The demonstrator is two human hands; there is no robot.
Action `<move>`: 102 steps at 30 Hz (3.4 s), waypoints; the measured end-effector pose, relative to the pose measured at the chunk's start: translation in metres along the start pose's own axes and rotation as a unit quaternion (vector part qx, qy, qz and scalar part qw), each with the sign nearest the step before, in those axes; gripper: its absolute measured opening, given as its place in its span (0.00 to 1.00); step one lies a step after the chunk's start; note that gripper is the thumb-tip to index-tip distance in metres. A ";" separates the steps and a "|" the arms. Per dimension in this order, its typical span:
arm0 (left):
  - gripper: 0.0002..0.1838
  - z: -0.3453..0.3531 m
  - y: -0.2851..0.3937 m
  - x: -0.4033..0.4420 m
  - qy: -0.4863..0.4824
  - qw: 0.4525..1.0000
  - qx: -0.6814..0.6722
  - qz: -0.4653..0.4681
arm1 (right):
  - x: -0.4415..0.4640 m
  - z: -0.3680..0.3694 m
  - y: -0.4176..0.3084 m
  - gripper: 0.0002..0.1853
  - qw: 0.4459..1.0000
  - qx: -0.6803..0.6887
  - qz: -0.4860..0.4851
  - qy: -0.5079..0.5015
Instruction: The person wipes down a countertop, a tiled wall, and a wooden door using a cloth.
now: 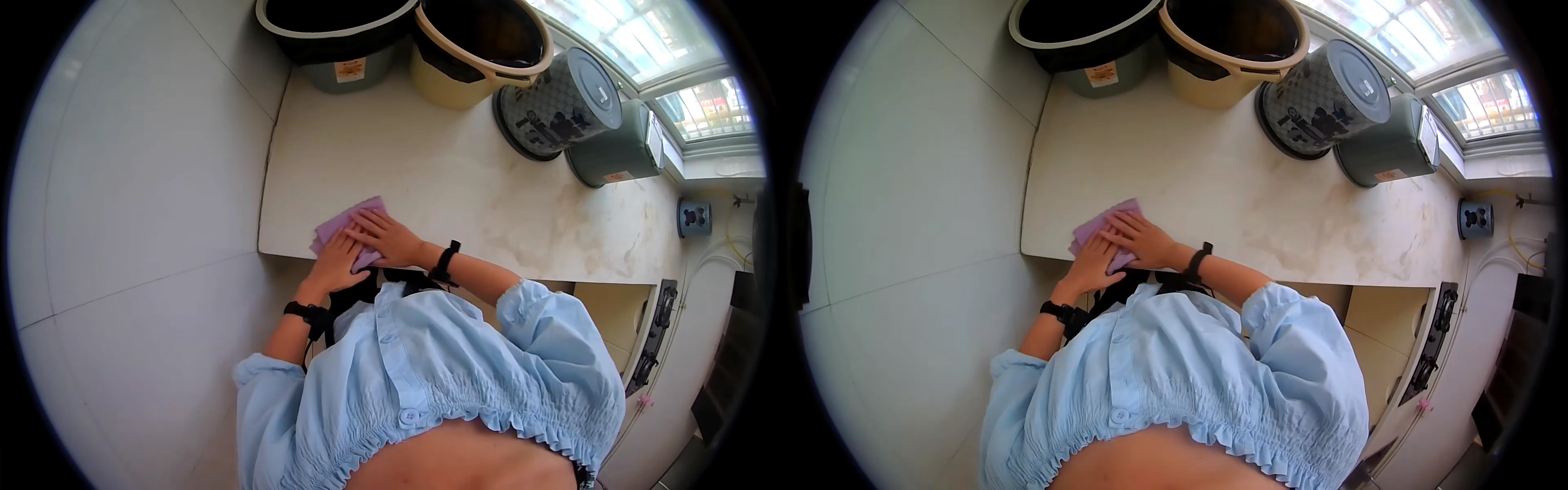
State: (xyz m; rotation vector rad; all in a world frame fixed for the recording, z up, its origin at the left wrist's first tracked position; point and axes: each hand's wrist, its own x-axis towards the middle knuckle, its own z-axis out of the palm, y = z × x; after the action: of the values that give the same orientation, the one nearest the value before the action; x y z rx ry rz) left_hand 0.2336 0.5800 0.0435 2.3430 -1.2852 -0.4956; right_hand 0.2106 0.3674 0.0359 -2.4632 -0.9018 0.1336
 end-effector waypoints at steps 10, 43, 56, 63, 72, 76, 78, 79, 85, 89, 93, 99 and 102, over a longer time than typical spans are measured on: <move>0.43 0.005 -0.020 -0.036 0.033 0.994 0.068 -0.076 | 0.048 0.027 -0.012 0.50 0.998 0.008 -0.060 0.009; 0.36 0.015 -0.002 0.048 0.054 0.996 0.011 0.074 | -0.026 0.001 0.018 0.45 0.989 -0.093 0.116 0.003; 0.41 -0.007 -0.025 -0.009 0.008 0.999 0.039 -0.015 | 0.028 0.022 -0.008 0.46 0.999 0.000 0.020 0.043; 0.42 0.024 0.047 0.048 -0.104 0.986 -0.003 0.134 | -0.093 -0.009 -0.037 0.46 0.977 0.020 0.214 0.002; 0.39 0.030 0.037 0.176 -0.059 0.972 0.027 0.227 | -0.117 -0.036 0.060 0.48 0.954 -0.047 0.289 0.062; 0.35 0.014 0.007 0.265 0.003 0.971 0.068 0.230 | -0.091 -0.067 0.149 0.44 0.945 -0.085 0.284 0.135; 0.35 0.012 -0.009 0.289 0.004 0.967 0.087 0.239 | -0.086 -0.070 0.166 0.42 0.945 -0.094 0.280 0.138; 0.35 0.005 -0.013 0.305 0.013 0.963 0.105 0.248 | -0.082 -0.074 0.177 0.42 0.945 -0.103 0.282 0.127; 0.33 0.012 -0.007 0.267 0.063 0.962 0.098 0.246 | -0.075 -0.058 0.142 0.44 0.937 -0.084 0.309 0.141; 0.37 0.011 0.000 0.189 -0.030 0.975 0.035 0.215 | -0.073 -0.035 0.072 0.47 0.942 -0.033 0.314 0.114; 0.40 0.007 0.012 0.109 -0.087 0.982 -0.002 0.165 | -0.068 -0.012 0.014 0.47 0.961 -0.010 0.270 0.065; 0.41 0.003 0.013 0.096 -0.069 0.989 -0.011 0.130 | -0.057 -0.014 0.013 0.44 0.969 -0.022 0.242 0.032; 0.39 0.002 -0.004 0.110 -0.033 0.993 0.009 0.112 | -0.036 -0.024 0.038 0.44 0.974 -0.051 0.218 0.035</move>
State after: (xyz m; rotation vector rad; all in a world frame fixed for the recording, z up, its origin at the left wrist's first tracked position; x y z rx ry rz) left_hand 0.2921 0.4874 0.0279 2.1764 -1.5650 -0.4931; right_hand 0.2108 0.3096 0.0351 -2.7087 -0.3330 0.1516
